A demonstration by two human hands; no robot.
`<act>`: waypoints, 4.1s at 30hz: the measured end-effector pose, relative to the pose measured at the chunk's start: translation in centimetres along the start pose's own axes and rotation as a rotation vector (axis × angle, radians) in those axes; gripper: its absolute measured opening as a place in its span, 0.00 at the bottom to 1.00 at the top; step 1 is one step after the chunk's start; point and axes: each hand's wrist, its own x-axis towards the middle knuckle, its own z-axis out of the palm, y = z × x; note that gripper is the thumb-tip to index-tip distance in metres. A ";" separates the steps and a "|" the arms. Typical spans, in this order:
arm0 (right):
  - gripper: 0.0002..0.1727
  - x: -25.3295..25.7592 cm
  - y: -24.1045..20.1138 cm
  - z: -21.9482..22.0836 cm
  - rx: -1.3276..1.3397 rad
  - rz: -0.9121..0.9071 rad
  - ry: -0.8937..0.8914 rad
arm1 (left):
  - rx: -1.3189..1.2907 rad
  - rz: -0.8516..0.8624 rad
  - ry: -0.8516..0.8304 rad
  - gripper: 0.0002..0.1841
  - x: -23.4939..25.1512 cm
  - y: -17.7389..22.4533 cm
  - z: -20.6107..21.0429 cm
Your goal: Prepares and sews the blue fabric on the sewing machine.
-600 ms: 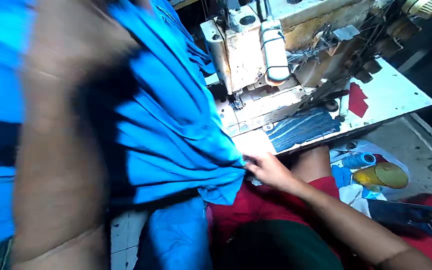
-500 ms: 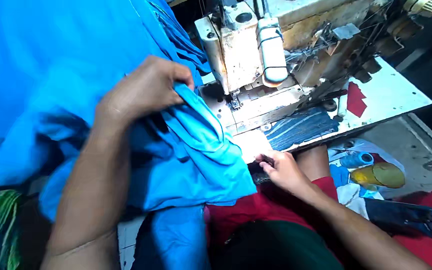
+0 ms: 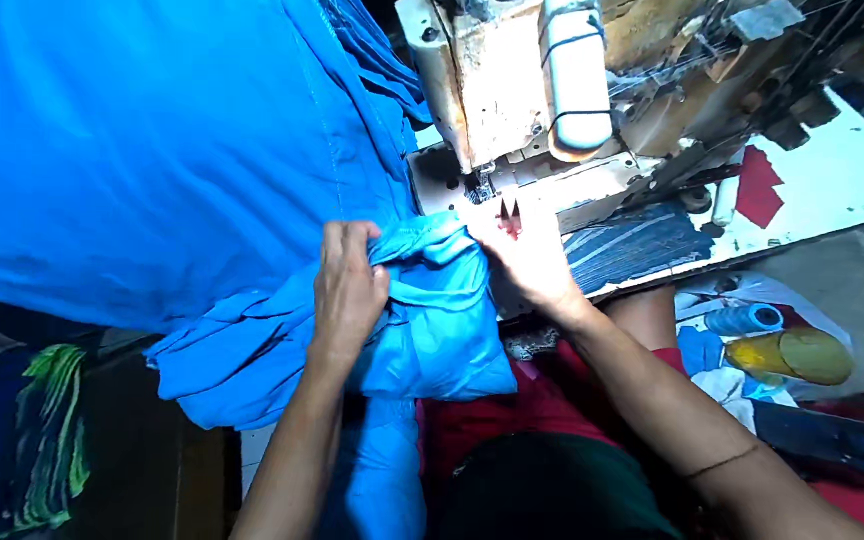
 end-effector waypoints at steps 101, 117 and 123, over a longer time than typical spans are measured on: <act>0.04 -2.5 2.1 -2.6 -0.002 -0.071 -0.131 | -0.412 0.270 0.001 0.07 -0.2 1.4 -3.4; 0.11 -3.4 3.6 -3.9 0.119 -0.024 -0.077 | -0.215 0.349 0.084 0.10 8.5 5.1 5.0; 0.08 -3.1 3.9 -4.2 0.166 0.073 -0.035 | -0.155 0.180 0.052 0.17 10.7 5.7 6.6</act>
